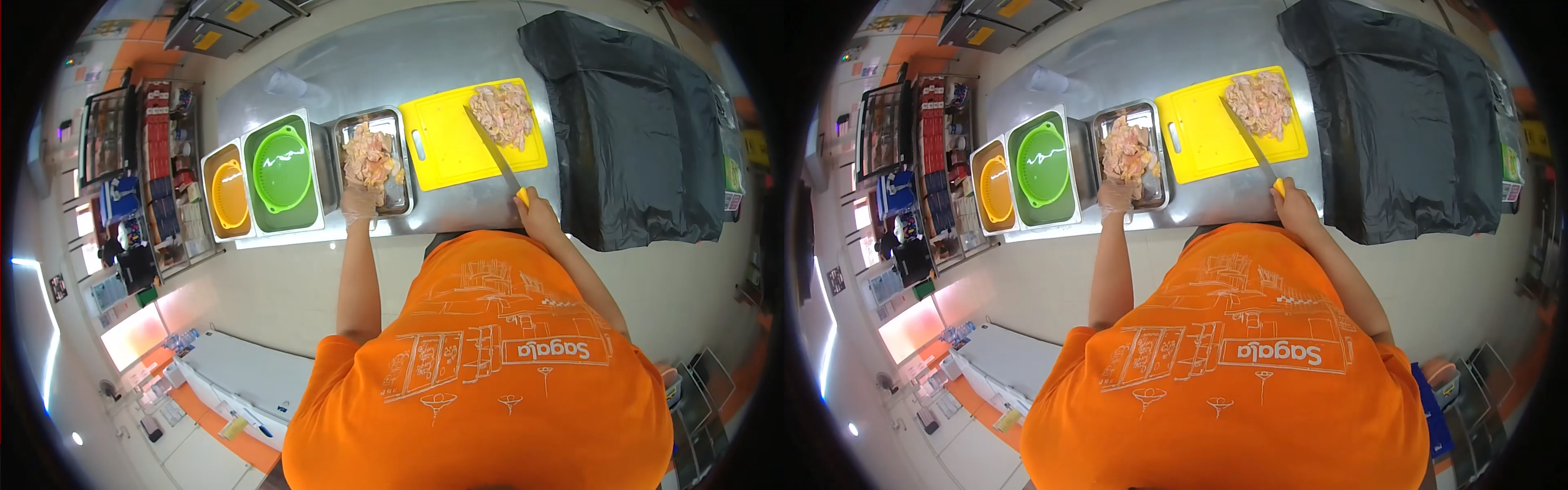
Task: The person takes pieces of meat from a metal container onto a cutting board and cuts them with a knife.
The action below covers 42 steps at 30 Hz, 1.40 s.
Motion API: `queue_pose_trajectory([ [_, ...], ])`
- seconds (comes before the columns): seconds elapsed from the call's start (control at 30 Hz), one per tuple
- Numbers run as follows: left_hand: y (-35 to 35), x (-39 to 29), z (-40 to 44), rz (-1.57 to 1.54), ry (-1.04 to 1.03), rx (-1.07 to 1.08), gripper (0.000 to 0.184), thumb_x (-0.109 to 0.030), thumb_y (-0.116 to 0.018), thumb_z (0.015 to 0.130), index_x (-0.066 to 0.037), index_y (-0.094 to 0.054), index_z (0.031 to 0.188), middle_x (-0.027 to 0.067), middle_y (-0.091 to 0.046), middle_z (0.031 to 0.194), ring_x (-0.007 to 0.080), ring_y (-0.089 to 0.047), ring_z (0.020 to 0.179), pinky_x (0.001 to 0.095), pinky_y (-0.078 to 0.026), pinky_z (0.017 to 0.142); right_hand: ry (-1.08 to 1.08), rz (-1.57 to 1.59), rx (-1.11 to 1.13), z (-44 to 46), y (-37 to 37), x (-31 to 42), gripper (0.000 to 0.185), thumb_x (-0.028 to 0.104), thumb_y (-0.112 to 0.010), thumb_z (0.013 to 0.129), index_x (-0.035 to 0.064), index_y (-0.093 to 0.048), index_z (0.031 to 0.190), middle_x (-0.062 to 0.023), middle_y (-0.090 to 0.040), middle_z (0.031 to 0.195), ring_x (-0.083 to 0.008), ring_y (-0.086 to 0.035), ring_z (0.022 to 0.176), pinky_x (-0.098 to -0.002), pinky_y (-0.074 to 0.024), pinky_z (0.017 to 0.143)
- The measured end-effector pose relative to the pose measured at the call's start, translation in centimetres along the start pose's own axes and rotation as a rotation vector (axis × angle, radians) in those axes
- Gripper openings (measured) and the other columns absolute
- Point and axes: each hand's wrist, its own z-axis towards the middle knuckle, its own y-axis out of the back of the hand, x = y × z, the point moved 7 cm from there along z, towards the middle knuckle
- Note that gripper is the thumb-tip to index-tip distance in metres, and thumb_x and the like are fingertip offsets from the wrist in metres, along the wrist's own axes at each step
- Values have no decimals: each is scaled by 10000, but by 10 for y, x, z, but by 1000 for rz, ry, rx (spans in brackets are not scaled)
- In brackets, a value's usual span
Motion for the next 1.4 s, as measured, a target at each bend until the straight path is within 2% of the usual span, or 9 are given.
queue_pose_trajectory([
  [0.03, 3, -3, -7, -94, -25, -131, 241, -273, -784, 773, -36, -754, 741, 164, -701, 675, 298, -720, 670, 408, -569, 626, 1, 3, 0, 0, -1, 0, 354, 340, -561, 1036, -1, -512, 1113, -320, -686, 885, -516, -670, 835, -593, -528, 749],
  [0.13, 6, -1, -8, -469, 33, 84, 205, -225, -786, 772, -26, -749, 742, 116, -647, 620, 179, -636, 602, 362, -510, 580, 34, 0, -9, 4, 2, 4, 354, 341, -559, 1037, 0, -512, 1116, -319, -686, 885, -514, -671, 834, -593, -530, 750],
  [0.23, 62, -27, -32, -455, 76, 126, 228, -182, -797, 794, 42, -764, 817, 43, -711, 722, 89, -593, 648, 266, -470, 600, 21, -19, -20, 5, 2, 6, 348, 341, -560, 1037, 4, -513, 1111, -319, -684, 886, -515, -670, 839, -593, -529, 750],
  [0.47, 107, -45, -46, -882, -3, 145, 215, -183, -720, 914, 25, -771, 913, 20, -697, 760, 88, -577, 700, 270, -462, 649, 26, 15, 5, 8, 1, 13, 338, 336, -561, 1037, 7, -518, 1097, -322, -679, 884, -515, -666, 847, -592, -526, 746],
  [0.57, 124, -48, -36, -429, -320, 90, 249, -200, -661, 942, 26, -761, 917, 45, -701, 778, 114, -596, 724, 287, -469, 675, 62, 27, -2, 11, 0, 17, 342, 338, -561, 1036, 7, -515, 1104, -321, -680, 889, -519, -664, 850, -593, -526, 747],
  [0.97, 121, -93, -20, -891, -106, 79, 317, -244, -600, 966, 38, -690, 851, 62, -638, 733, 148, -577, 659, 331, -460, 617, 27, 38, 20, 11, 0, 10, 349, 344, -561, 1032, 12, -507, 1125, -330, -681, 911, -525, -665, 860, -601, -522, 764],
  [1.13, 104, -182, -9, -776, -484, 146, 307, -287, -620, 1004, 13, -681, 979, 71, -692, 818, 175, -661, 694, 313, -518, 625, 20, 26, -47, 10, 10, 2, 345, 340, -568, 1029, 15, -502, 1122, -330, -681, 901, -528, -664, 854, -604, -520, 757],
  [1.3, 39, -260, -30, -1449, -83, 392, 251, -242, -641, 1011, 4, -675, 1043, 73, -715, 877, 180, -705, 716, 311, -570, 659, 16, 35, -99, 3, 31, 9, 342, 336, -571, 1028, 7, -505, 1093, -333, -677, 872, -537, -659, 838, -606, -520, 749],
  [1.4, -16, -274, -29, -1517, -86, 374, 260, -215, -596, 1026, 21, -672, 1107, 84, -727, 919, 196, -720, 741, 296, -580, 683, -3, 67, -139, 1, 37, 0, 346, 337, -570, 1030, 1, -505, 1076, -336, -676, 867, -540, -657, 839, -607, -517, 749],
])
